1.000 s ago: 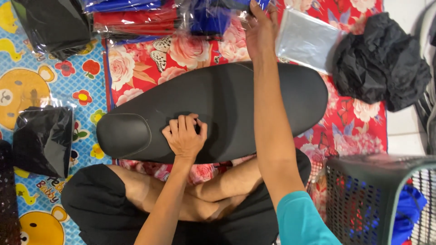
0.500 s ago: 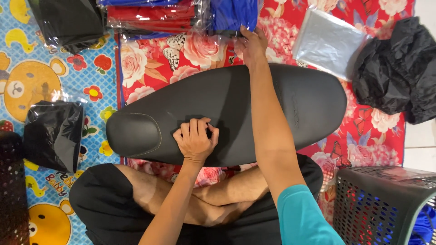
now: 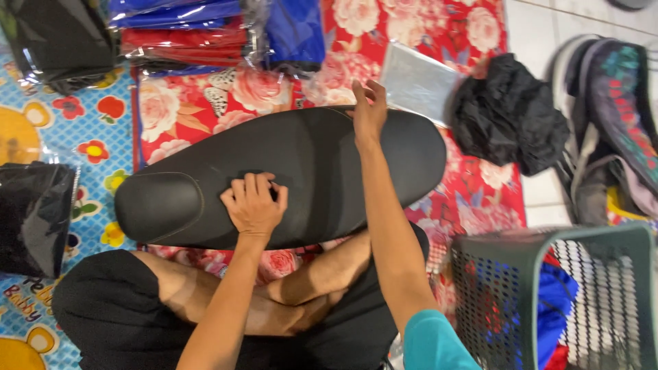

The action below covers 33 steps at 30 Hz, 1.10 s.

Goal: The person places a folded blue garment into a clear plastic bag and seals it. They then take a blue drawstring bag, place it over a black seat cushion, and tie the drawstrings together to secure it.

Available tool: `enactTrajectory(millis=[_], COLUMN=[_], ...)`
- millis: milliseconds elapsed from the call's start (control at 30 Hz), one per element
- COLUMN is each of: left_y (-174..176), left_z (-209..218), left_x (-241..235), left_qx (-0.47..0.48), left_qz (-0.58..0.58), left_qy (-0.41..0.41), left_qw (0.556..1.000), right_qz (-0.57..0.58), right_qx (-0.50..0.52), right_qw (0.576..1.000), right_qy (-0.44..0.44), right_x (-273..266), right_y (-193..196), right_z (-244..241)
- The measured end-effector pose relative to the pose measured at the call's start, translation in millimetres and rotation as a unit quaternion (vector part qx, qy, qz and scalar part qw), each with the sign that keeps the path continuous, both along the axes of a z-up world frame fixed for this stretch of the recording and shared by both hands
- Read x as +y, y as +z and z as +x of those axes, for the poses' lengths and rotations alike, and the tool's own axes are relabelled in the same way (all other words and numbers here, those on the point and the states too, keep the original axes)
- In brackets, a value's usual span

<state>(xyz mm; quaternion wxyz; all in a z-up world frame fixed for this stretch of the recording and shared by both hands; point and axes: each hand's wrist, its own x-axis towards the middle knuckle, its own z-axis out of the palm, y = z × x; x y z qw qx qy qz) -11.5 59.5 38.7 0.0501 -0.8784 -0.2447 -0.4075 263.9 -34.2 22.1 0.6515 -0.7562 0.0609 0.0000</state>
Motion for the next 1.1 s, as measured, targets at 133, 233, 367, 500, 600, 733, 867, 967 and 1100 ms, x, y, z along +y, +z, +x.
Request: enactTrajectory(millis=[133, 233, 367, 500, 600, 733, 867, 967, 1100], left_y=[-14, -14, -13, -22, -36, -46, -66, -61, -59], left_z=[-2, -6, -12, -18, -30, -89, -129, -135, -136], left_x=[-1, -2, -5, -2, 14, 11, -1, -10, -10], left_qx=[-0.018, -0.018, -0.019, -0.016, -0.021, -0.005, 0.033, 0.026, 0.061], left_qz=[-0.006, 0.001, 0.007, -0.053, -0.119, -0.272, -0.401, -0.386, -0.361], left_qy=[-0.008, -0.017, -0.036, -0.088, -0.192, -0.273, -0.189, -0.217, -0.229], left_qw=[1.0, 1.0, 0.999, 0.995, 0.974, 0.923, 0.896, 0.896, 0.902], right_qz=[-0.168, -0.289, -0.481, -0.687, -0.462, -0.245, -0.218, -0.303, -0.365], right_qx=[-0.299, -0.38, -0.414, -0.257, 0.213, 0.296, 0.315, 0.247, 0.194], right_qw=[0.939, 0.879, 0.762, 0.667, 0.855, 0.917, 0.919, 0.917, 0.903], right_qy=[0.025, -0.017, -0.131, -0.131, -0.098, -0.108, -0.095, -0.084, -0.116], right_x=[-144, -293, -520, -730, -663, -595, -624, -686, -741], right_y=[66, 98, 113, 55, 119, 132, 109, 56, 23], right_z=[-42, -55, -68, -103, -196, -257, -252, -228, -210])
